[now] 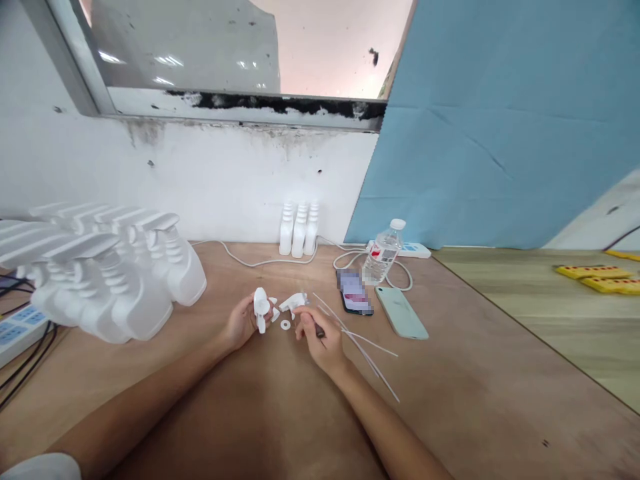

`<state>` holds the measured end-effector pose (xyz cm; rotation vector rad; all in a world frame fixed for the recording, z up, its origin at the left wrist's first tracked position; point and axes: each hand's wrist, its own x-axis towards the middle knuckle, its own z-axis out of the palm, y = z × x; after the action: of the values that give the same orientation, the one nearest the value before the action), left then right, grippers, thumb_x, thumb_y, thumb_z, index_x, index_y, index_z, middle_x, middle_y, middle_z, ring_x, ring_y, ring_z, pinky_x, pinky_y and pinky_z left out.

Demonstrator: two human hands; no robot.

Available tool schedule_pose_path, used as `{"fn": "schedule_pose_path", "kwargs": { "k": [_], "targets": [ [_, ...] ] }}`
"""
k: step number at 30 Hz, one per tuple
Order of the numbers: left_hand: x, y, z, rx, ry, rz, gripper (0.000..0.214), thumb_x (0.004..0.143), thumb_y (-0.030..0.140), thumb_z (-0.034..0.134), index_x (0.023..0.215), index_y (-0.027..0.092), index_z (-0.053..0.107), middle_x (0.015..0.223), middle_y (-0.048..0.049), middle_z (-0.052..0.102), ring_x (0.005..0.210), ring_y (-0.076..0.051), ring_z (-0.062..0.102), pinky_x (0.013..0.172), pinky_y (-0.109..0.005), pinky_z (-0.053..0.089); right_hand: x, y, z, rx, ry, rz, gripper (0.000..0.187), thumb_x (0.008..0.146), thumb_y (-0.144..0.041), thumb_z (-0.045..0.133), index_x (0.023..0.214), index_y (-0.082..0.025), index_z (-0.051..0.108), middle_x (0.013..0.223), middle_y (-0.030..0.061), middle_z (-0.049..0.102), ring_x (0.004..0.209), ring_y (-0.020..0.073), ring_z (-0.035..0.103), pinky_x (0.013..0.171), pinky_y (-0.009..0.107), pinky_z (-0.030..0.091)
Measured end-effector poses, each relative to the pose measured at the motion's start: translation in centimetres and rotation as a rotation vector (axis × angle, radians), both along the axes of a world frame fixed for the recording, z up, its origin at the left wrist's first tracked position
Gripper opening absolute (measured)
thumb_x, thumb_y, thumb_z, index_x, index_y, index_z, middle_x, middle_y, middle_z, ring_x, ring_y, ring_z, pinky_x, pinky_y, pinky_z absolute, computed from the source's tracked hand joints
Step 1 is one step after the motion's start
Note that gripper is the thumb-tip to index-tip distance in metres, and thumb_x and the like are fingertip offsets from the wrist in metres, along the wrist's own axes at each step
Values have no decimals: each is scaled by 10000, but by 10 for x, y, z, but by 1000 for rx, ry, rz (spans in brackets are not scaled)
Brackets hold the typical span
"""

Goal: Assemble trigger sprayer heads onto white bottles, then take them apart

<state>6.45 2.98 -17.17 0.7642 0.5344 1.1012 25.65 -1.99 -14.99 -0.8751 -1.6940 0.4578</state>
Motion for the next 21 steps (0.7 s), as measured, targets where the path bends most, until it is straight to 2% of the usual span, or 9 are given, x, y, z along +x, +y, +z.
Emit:
{"fn": "schedule_pose_path", "kwargs": {
  "k": [3,5,8,12,16,21],
  "targets": [
    [0,2,3,4,-59,-10,474,752,615,636,771,169,477,666,4,506,525,-96,464,427,-193,348,0,-4,3,-7,-18,99,332,972,-282,426,1242,-204,602,661,-7,619,459,97,508,483,236,434],
    [1,1,3,37,-38,37,470,739,589,671,763,179,444,641,22,494,495,-84,448,403,-176,304,-2,-7,6,14,6,101,334,968,-276,432,1241,-209,613,713,12,633,499,102,538,499,240,449],
    [2,1,0,71,55,88,465,724,549,704,759,185,417,585,45,477,435,-71,424,358,-159,221,-5,-11,9,-14,45,95,270,958,-226,438,1095,-198,670,721,23,652,545,112,594,533,240,481],
    [2,3,-5,90,142,108,461,706,537,715,788,191,422,559,69,473,379,-50,370,322,-152,185,-6,-12,8,-74,-26,101,174,904,-199,498,881,-182,669,638,4,642,474,102,573,473,215,463],
    [1,2,-6,105,225,106,457,702,542,712,807,194,435,576,69,487,381,-42,360,315,-142,195,-8,-10,6,-203,51,26,168,857,-184,484,785,-174,636,568,-14,615,408,93,546,405,193,428],
    [2,-3,-2,114,355,88,469,702,575,693,838,190,462,618,62,520,396,-33,369,328,-132,213,-18,-12,19,-349,167,-37,138,766,-165,487,688,-174,601,493,-39,576,340,76,496,349,169,376]
  ]
}}
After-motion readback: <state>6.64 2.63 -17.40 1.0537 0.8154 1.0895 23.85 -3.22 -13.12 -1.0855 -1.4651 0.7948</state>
